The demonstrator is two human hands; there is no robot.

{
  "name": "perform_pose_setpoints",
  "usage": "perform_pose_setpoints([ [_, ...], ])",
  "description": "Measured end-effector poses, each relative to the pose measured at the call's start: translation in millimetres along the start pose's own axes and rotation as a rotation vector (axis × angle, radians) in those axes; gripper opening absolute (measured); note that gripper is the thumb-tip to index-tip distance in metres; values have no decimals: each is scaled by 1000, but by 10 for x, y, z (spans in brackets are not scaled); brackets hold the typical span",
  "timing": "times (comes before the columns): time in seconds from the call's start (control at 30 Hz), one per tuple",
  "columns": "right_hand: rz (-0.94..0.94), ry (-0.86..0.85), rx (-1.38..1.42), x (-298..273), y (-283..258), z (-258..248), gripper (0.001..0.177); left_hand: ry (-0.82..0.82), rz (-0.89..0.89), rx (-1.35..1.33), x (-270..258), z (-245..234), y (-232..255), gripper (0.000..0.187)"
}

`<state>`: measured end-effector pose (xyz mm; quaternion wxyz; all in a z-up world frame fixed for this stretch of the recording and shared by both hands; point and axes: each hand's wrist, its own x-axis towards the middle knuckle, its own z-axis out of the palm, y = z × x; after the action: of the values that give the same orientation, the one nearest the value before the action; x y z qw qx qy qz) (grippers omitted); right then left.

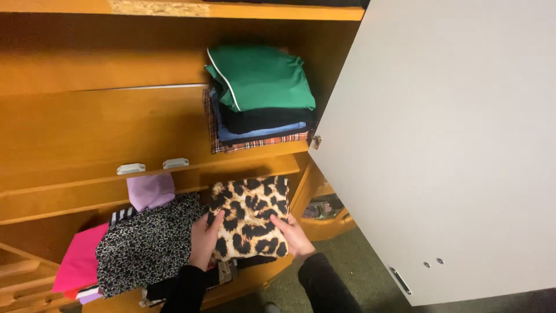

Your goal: The person repeatedly picks folded garments from a lower shelf and places them on top of a growing stack on an upper shelf. Items include jeans, black shirts, a green shirt, and a leopard-print top. The person adjusts each piece to align the stack neatly.

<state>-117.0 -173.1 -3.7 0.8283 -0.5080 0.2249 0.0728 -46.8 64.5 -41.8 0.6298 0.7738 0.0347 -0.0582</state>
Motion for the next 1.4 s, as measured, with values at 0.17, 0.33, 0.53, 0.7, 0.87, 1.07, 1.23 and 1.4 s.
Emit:
perform_pose_setpoints([
  [0.17, -266, -50, 155, -282, -315, 370, 24, 86, 197, -98, -291, -156, 786, 48],
  [0.33, -334, -135, 120, -275, -756, 509, 33, 93, 349, -209, -36, -107, 902, 32],
  [0.53, -484, -166, 85, -270, -1584, 712, 35, 111, 506, -329, 521, -150, 1429, 22],
  [0.7, -579, -216, 73, -125, -2338, 891, 42, 101, 609, -390, 834, -42, 2223, 23],
  [0.87, -731, -284, -48, 186, -3042, 938, 55, 151, 865, -295, 1012, 36, 2982, 14],
  [1.07, -1116, 75, -525, 867, -3607, 1063, 38, 235, 966, -314, 1817, 314, 3373, 22],
  [1.23, -973, 450, -1094, 1764, -3823, 772, 38, 273, 694, 24, 2484, 485, 2998, 23],
  [1.4, -626, 548, -1314, 2266, -3876, 583, 58, 283, 341, 300, 3189, 507, 2596, 42],
])
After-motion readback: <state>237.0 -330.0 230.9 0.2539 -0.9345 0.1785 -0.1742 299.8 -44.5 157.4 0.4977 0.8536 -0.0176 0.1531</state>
